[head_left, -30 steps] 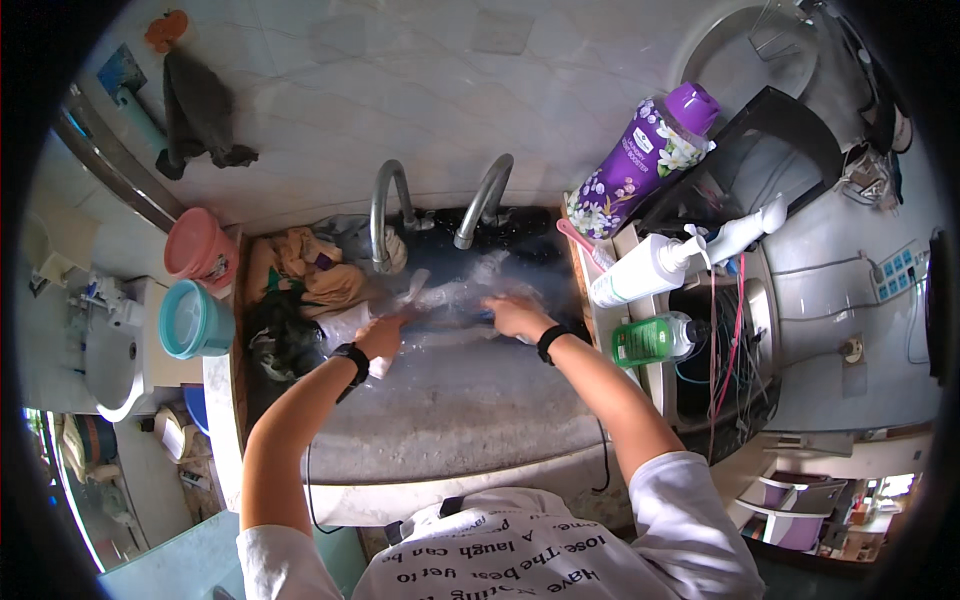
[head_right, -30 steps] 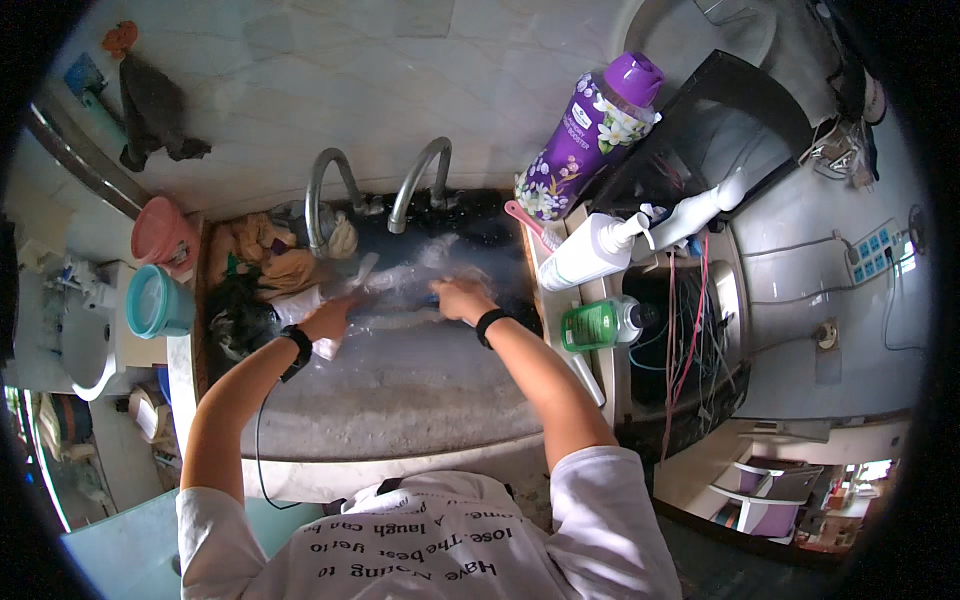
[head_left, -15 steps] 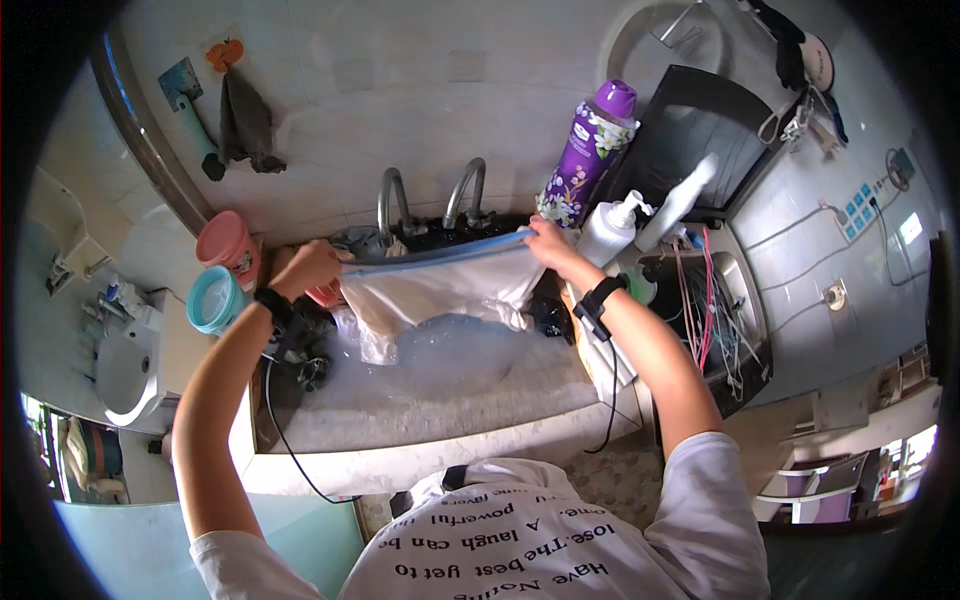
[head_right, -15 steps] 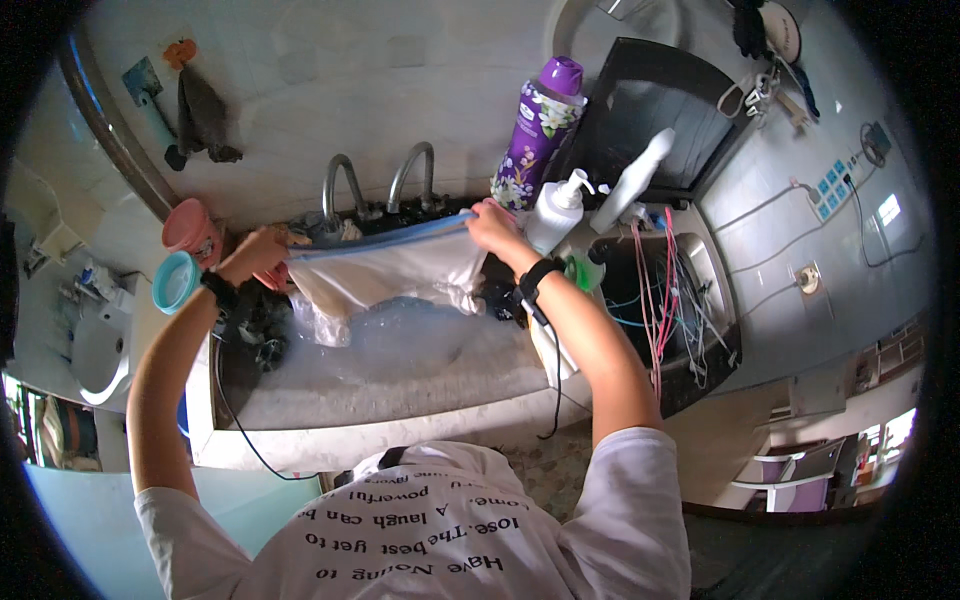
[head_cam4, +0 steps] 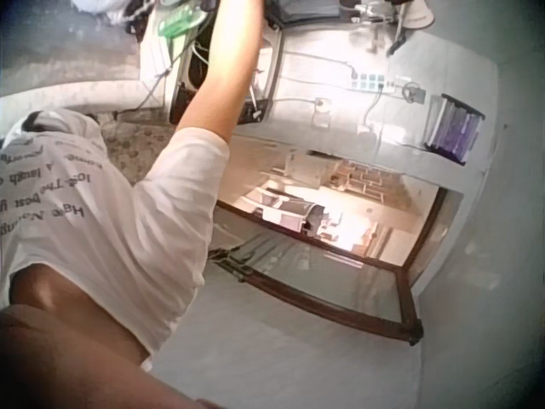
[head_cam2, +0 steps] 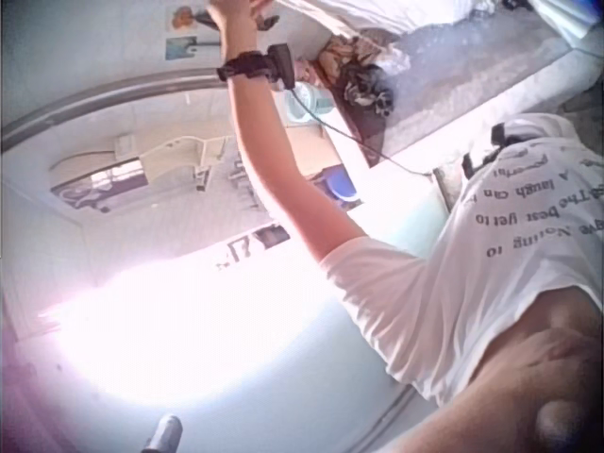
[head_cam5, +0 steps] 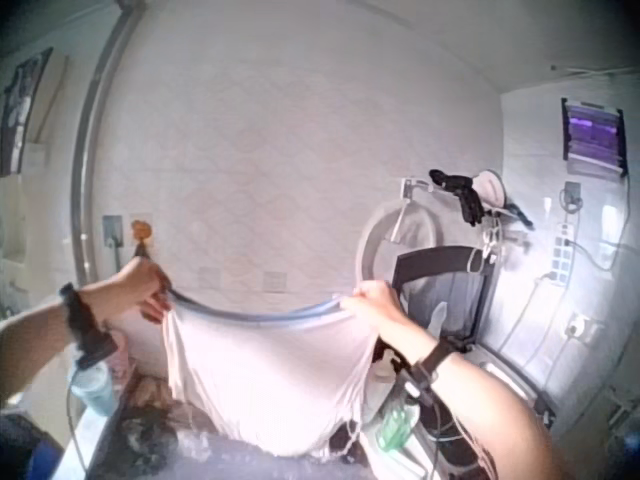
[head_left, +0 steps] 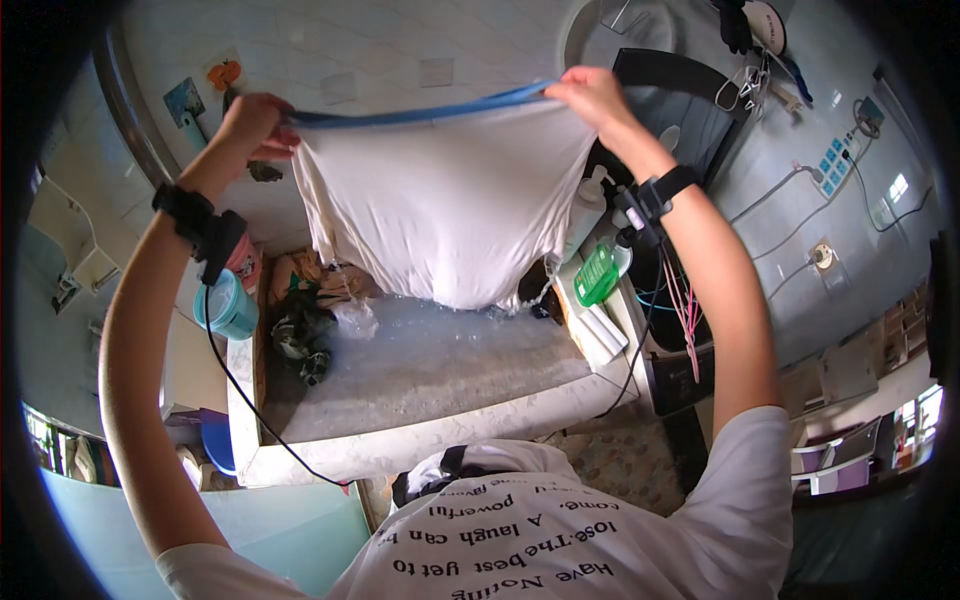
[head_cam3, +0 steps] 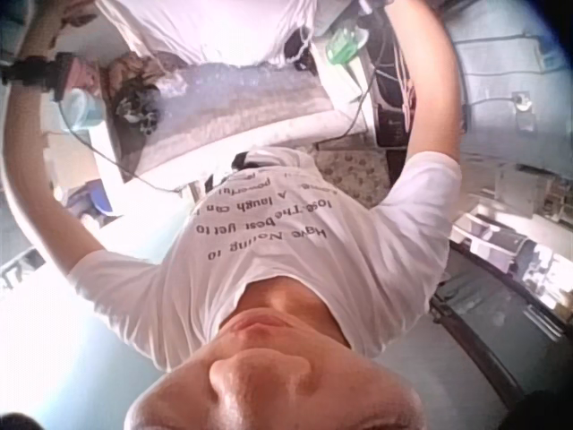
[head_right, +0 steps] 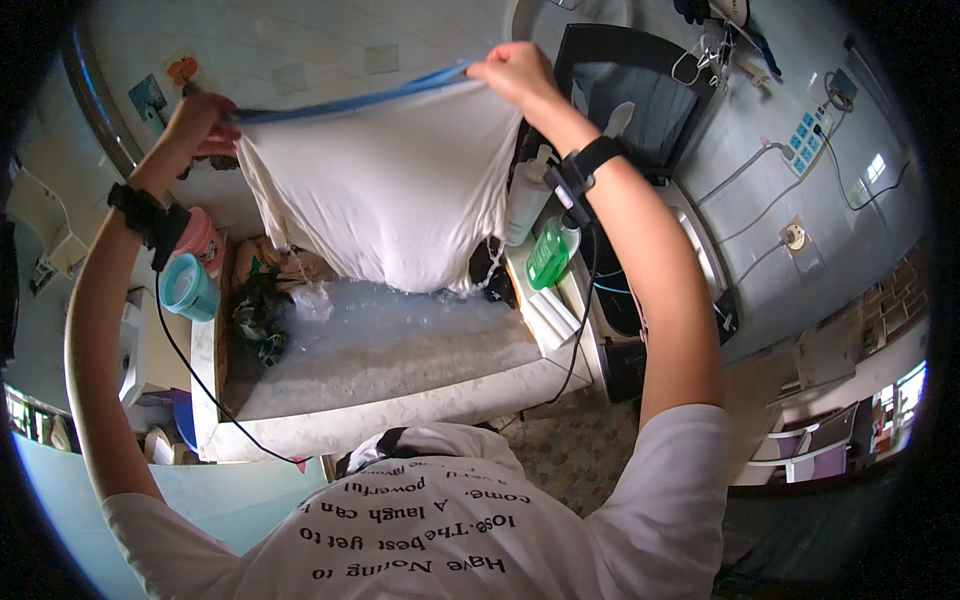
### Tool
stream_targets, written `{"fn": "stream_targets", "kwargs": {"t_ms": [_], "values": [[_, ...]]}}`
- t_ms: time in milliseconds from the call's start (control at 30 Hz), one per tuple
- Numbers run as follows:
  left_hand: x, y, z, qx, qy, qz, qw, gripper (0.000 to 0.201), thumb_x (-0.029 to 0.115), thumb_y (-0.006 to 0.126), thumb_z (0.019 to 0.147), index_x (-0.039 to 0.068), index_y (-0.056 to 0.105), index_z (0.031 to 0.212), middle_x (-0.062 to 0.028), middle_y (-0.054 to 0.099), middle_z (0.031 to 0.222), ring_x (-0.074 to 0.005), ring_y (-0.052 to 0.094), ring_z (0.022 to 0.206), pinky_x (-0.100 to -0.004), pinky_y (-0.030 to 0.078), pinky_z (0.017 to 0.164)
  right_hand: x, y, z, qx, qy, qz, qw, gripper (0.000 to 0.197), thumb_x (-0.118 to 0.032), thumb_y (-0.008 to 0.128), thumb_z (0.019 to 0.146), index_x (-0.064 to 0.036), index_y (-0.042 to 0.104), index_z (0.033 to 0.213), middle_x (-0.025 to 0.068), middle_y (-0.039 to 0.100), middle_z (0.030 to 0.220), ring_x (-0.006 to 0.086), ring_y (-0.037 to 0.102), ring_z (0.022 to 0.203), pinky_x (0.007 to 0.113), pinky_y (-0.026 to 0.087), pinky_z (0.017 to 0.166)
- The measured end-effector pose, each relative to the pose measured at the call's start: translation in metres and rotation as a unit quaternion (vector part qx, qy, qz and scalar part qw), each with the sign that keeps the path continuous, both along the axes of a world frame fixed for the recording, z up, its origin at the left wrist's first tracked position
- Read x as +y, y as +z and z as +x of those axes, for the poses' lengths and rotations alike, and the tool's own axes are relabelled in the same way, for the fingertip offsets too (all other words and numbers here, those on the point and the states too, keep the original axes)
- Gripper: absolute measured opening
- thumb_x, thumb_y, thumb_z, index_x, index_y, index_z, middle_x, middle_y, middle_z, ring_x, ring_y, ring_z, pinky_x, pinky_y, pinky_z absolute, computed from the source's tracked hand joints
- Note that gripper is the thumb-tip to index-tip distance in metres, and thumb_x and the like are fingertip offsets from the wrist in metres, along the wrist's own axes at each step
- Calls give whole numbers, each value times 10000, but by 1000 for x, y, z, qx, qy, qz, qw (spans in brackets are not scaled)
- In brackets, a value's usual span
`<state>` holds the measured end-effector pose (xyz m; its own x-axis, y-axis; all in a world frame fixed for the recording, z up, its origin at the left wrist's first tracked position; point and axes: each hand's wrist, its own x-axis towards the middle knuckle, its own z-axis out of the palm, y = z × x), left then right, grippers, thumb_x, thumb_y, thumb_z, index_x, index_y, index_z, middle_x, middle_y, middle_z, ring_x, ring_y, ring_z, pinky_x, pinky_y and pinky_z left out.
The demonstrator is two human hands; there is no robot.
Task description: The person hangs a pair of shorts out a window to dry, then hand-washes several pieces of clothing in a basin, wrings them out, and places them on hangers.
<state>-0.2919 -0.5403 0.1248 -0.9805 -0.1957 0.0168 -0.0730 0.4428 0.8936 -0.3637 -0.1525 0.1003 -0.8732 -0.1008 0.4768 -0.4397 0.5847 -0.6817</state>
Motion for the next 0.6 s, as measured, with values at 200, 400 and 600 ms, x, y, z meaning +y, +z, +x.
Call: {"fn": "stream_targets", "kwargs": {"t_ms": [200, 400, 600], "values": [[-26, 18, -19, 148, -62, 50, 986, 254, 110, 379, 902, 19, 526, 1088, -133, 608, 857, -208, 638, 723, -317, 563, 716, 2, 46, -3, 48, 77, -69, 994, 120, -150, 625, 727, -32, 603, 719, -20, 568, 653, 39, 479, 610, 192, 363, 555], [-25, -29, -33, 51, -97, -1, 994, 200, 116, 482, 872, 34, 559, 1037, -69, 602, 864, -175, 612, 711, -301, 569, 674, -16, 0, -18, 37, 71, -53, 995, 114, -90, 602, 735, -18, 607, 823, 17, 611, 753, 67, 526, 692, 199, 395, 617], [-20, -148, -32, -1, -172, -265, 949, 154, 132, 541, 792, 59, 608, 910, -76, 614, 815, -194, 611, 670, -308, 537, 605, -28, -98, -14, -130, 62, 118, 983, 194, -200, 573, 743, -13, 624, 758, 46, 551, 582, 109, 499, 575, 282, 396, 547]]}}
